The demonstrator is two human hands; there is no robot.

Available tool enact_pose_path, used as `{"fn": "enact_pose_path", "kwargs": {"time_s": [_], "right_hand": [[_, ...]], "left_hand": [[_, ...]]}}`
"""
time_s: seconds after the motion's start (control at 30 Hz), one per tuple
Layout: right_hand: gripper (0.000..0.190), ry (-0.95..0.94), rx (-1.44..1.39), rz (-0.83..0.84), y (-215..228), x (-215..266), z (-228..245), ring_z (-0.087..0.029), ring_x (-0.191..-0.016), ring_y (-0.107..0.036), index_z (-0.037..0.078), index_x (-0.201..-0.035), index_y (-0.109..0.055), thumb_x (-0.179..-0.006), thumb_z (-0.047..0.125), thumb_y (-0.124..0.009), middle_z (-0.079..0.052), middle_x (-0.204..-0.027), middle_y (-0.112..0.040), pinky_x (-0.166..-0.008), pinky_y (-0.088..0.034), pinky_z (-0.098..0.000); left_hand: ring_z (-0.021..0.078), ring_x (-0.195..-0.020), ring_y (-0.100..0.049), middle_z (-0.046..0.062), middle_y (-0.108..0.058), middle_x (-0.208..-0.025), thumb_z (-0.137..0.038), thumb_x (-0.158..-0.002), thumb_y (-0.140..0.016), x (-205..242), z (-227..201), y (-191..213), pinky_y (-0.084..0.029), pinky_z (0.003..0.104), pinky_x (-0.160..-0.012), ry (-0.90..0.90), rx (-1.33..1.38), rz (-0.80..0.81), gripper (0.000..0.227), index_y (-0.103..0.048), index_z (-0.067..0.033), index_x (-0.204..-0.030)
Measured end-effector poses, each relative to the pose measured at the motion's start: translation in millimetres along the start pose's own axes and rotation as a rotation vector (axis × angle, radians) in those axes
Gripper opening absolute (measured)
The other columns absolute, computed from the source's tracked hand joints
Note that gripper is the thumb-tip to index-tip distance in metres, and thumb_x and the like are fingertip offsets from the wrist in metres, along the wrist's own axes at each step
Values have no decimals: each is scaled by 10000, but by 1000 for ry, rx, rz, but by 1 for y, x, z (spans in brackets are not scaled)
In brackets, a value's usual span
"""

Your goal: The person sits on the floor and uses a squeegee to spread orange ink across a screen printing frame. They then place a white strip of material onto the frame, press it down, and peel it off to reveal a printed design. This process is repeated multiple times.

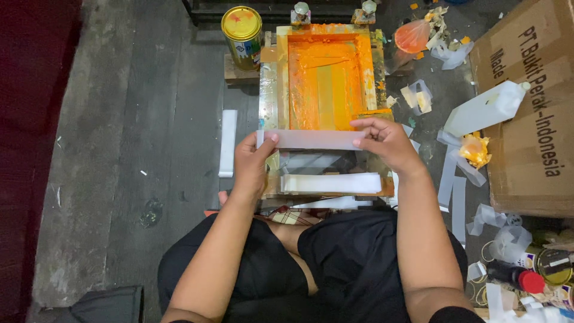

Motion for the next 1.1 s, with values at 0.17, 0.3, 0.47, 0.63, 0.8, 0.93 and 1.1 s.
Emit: {"fn": "enact_pose_path", "kwargs": {"time_s": [0.17,0.3,0.47,0.63,0.8,0.93,1.1], "right_hand": [[477,50,-45,-122,7,-4,-11,-33,-675,-597,30,-1300,-667,-837,15,-782,-36,-834,-702,-693,-494,-176],[455,136,-80,-324,16,-9,-25,-81,-739,-612,76,-1347,-622,-908,28,-732,-66,-913,-687,-712,-518,-201],[435,258,-61,-518,16,-11,-4,-63,-800,-595,58,-1367,-574,-956,16,-711,-50,-967,-685,-722,-492,-176],[413,336,-70,-590,9,-23,10,-48,-750,-596,86,-1328,-605,-944,-29,-703,-38,-896,-669,-691,-506,-165],[380,304,-84,-516,-39,-49,40,-47,-761,-647,95,-1263,-663,-900,37,-758,-16,-894,-684,-690,-597,-179],[370,303,-38,-416,-89,-79,58,-38,-764,-638,113,-1242,-688,-888,31,-757,-9,-875,-685,-691,-596,-179],[377,317,53,-244,-149,-120,67,-63,-702,-610,106,-1249,-682,-888,16,-743,-43,-840,-687,-638,-579,-188]], "left_hand": [[66,-696,-652,-9,-646,-736,-100,-816,-845,-2,0,0,-571,215,-695,-2,-85,64,124,-752,-67,-889],[73,-685,-560,8,-600,-715,-69,-815,-782,6,-7,-11,-484,213,-650,17,-185,155,69,-774,-49,-880],[120,-631,-594,69,-689,-715,-135,-734,-844,11,18,-17,-529,299,-632,-21,-433,375,162,-809,-103,-889],[176,-702,-646,100,-709,-710,-162,-737,-823,43,10,-37,-519,329,-669,-108,-546,627,169,-787,-87,-884],[174,-677,-682,24,-693,-678,-268,-706,-817,56,6,-39,-520,316,-646,1,-729,746,206,-771,-121,-841],[221,-741,-715,38,-709,-713,-310,-710,-808,50,-14,-26,-543,362,-677,-53,-796,757,226,-762,-133,-844],[390,-883,-751,104,-775,-811,-275,-795,-724,47,-93,18,-578,485,-761,-161,-1019,667,199,-765,-106,-893]]}}
Point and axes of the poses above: each hand's wrist, its own x-axis away from the middle knuckle, its own y-axis out of the back of the hand, z = x × y, the point moved 4 cm from there along -x, towards the middle knuckle
